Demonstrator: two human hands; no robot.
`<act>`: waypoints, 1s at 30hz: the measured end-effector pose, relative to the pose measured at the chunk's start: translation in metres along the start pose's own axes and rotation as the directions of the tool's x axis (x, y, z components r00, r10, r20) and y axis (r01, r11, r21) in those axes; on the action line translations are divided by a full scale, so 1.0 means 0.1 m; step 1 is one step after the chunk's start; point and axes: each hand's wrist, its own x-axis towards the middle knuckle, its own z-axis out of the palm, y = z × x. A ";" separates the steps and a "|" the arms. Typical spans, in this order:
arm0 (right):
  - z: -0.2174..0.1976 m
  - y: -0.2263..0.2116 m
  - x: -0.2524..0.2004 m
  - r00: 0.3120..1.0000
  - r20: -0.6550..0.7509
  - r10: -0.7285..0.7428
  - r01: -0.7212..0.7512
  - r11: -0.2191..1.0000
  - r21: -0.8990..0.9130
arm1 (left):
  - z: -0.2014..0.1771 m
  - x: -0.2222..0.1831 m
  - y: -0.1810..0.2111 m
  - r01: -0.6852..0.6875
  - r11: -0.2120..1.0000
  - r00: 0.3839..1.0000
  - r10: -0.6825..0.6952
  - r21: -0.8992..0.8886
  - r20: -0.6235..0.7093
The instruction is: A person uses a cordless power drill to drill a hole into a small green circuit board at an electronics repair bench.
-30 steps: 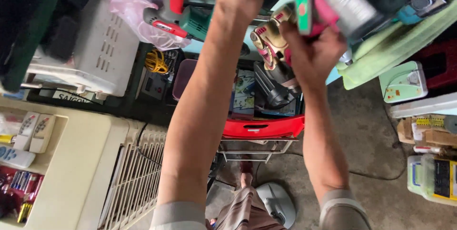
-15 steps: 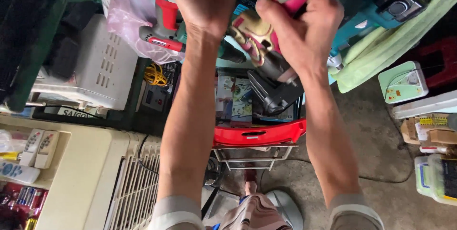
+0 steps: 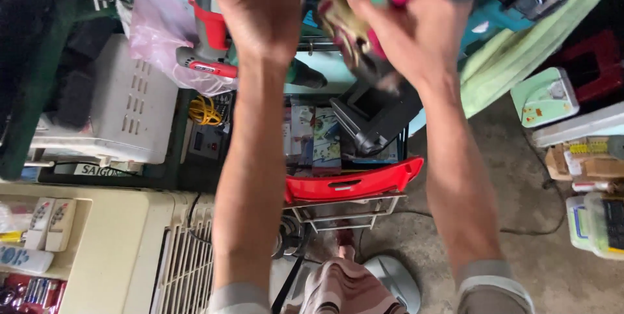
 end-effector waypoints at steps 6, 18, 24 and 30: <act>-0.03 -0.50 -0.74 0.958 0.009 0.288 -0.259 0.849 0.461 | -0.13 -0.23 0.52 0.187 0.952 0.981 -0.193 0.240 0.000; 1.25 -0.61 -1.26 0.974 0.203 0.100 -0.225 0.520 0.824 | 0.00 -0.27 0.71 0.311 0.874 0.950 -0.271 0.372 -0.157; 1.19 -0.39 -1.01 0.964 0.209 0.166 -0.267 0.565 0.781 | -0.19 -0.24 0.65 0.335 0.777 0.942 -0.273 0.532 -0.195; 0.99 -0.08 -0.88 0.961 0.179 0.213 -0.275 0.634 0.722 | -0.26 -0.25 0.69 0.364 0.643 0.931 -0.268 0.674 -0.248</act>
